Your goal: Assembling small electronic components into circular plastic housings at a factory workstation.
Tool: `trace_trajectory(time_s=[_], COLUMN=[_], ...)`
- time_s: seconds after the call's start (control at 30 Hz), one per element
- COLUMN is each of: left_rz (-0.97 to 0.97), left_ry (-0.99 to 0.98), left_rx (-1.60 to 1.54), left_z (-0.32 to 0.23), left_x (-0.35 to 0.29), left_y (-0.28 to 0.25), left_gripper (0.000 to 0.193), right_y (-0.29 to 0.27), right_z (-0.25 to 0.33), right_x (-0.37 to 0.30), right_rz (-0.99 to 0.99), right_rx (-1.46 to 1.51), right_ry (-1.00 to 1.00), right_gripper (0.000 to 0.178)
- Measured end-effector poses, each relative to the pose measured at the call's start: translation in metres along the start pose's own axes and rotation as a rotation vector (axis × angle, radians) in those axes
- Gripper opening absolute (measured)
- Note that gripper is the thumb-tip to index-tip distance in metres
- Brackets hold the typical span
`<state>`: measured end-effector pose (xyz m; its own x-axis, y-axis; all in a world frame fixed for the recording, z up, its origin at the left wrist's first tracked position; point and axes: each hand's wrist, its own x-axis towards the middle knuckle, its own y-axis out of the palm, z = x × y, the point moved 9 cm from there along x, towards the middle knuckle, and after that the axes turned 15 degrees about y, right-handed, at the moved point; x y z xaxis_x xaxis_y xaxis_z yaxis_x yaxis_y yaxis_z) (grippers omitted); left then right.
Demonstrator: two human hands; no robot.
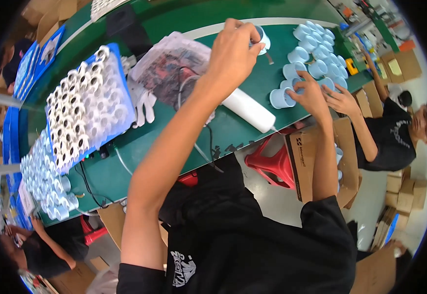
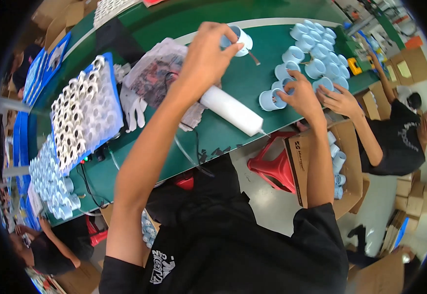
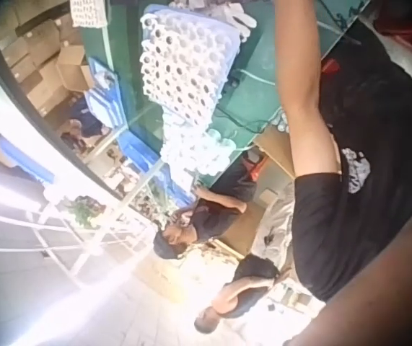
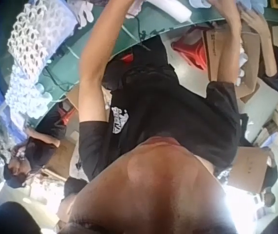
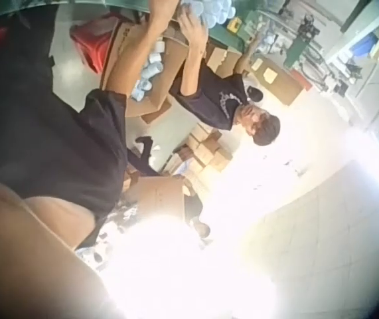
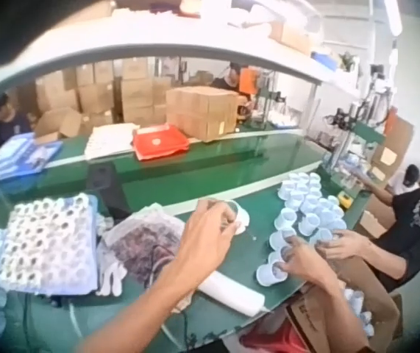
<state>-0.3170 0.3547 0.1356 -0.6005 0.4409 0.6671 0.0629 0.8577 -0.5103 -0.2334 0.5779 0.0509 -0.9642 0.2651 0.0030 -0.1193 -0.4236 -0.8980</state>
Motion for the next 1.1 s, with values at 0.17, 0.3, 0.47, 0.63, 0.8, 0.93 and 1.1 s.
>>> trace_trajectory(time_s=[0.17,0.3,0.47,0.63,0.8,0.93,1.1], left_rz=[-0.132,-0.169,-0.094,-0.125,-0.102,-0.126,-0.180], left_ry=[-0.152,-0.516,-0.586,-0.531,-0.592,-0.605,-0.581], left_rx=[0.020,0.133,0.369,0.462,0.455,0.434,0.342], left_z=[-0.025,-0.024,-0.022,-0.019,-0.011,-0.012,-0.019], left_x=[-0.088,-0.215,-0.282,-0.287,-0.289,-0.287,-0.287], left_y=[-0.118,-0.165,-0.175,-0.182,-0.181,-0.185,-0.186], left_gripper=[0.023,0.019,0.023,0.051,0.070,0.070,0.065], right_y=[-0.012,-0.054,-0.081,0.021,0.100,0.136,0.150], right_z=[-0.046,-0.074,0.029,0.230,0.300,0.311,0.327], right_x=[0.016,0.026,0.000,-0.080,-0.130,-0.136,-0.138], right_rz=[-0.063,-0.058,-0.031,0.329,0.469,0.426,0.359], right_rx=[-0.106,0.065,0.132,0.228,0.199,0.134,0.127], right_ry=[-0.001,-0.002,-0.127,-0.498,-0.656,-0.645,-0.657], right_gripper=[0.032,0.014,0.010,0.016,0.017,0.018,0.027])
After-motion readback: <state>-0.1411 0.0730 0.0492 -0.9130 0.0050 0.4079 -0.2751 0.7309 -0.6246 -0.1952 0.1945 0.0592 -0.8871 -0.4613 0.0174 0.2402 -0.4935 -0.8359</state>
